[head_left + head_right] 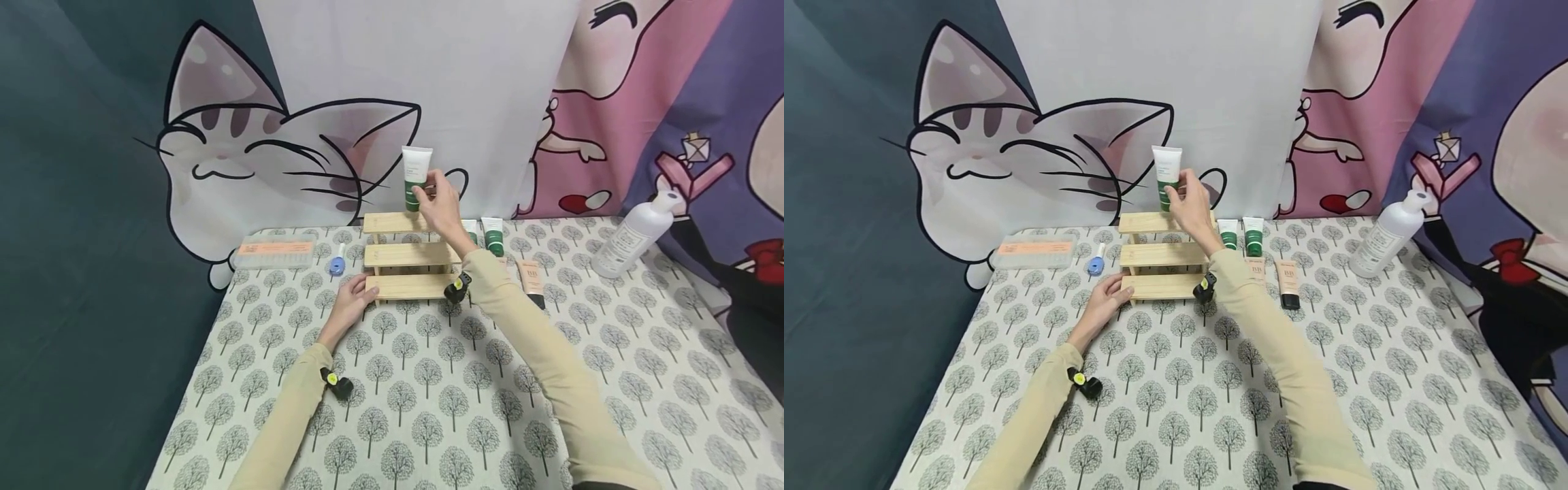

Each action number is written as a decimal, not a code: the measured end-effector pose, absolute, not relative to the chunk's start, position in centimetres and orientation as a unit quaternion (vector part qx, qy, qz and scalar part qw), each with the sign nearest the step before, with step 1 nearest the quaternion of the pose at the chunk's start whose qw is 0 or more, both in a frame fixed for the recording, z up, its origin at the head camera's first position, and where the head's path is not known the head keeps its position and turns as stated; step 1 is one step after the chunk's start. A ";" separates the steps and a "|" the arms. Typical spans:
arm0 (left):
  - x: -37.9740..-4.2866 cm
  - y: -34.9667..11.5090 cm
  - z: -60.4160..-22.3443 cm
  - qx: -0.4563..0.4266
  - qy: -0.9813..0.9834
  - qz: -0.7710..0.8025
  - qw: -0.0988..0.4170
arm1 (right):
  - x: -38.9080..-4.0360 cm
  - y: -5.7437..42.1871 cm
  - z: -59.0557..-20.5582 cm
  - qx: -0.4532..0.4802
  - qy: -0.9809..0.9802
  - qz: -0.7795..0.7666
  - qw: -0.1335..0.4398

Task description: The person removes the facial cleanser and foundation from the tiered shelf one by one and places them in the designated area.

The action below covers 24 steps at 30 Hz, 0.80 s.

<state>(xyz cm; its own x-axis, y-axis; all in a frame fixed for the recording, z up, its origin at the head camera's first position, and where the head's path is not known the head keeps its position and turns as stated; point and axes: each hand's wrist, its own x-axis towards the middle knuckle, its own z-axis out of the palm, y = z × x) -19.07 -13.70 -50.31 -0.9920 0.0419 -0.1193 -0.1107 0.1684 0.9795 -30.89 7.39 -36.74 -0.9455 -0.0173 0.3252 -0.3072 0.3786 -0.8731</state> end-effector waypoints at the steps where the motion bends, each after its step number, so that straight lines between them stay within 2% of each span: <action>1: -19.1 -13.7 -50.3 -0.022 0.762 0.644 0.058 | -30.9 8.0 -36.7 0.097 -0.820 0.547 0.137; 13: -19.1 -13.7 -50.4 -0.022 0.763 0.644 0.056 | -31.2 14.8 -36.4 0.049 -0.826 0.539 0.154; 24: -19.1 -13.6 -50.1 -0.016 0.758 0.649 0.069 | -31.4 20.8 -38.1 -0.012 -0.863 0.481 0.150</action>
<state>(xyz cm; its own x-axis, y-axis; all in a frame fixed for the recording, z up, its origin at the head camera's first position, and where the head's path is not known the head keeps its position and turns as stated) -19.13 -13.60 -50.11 -0.9901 0.0646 -0.1250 -0.1136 0.1573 0.9810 -31.36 20.79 -38.09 -0.9545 0.1646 0.2485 -0.1249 0.5362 -0.8348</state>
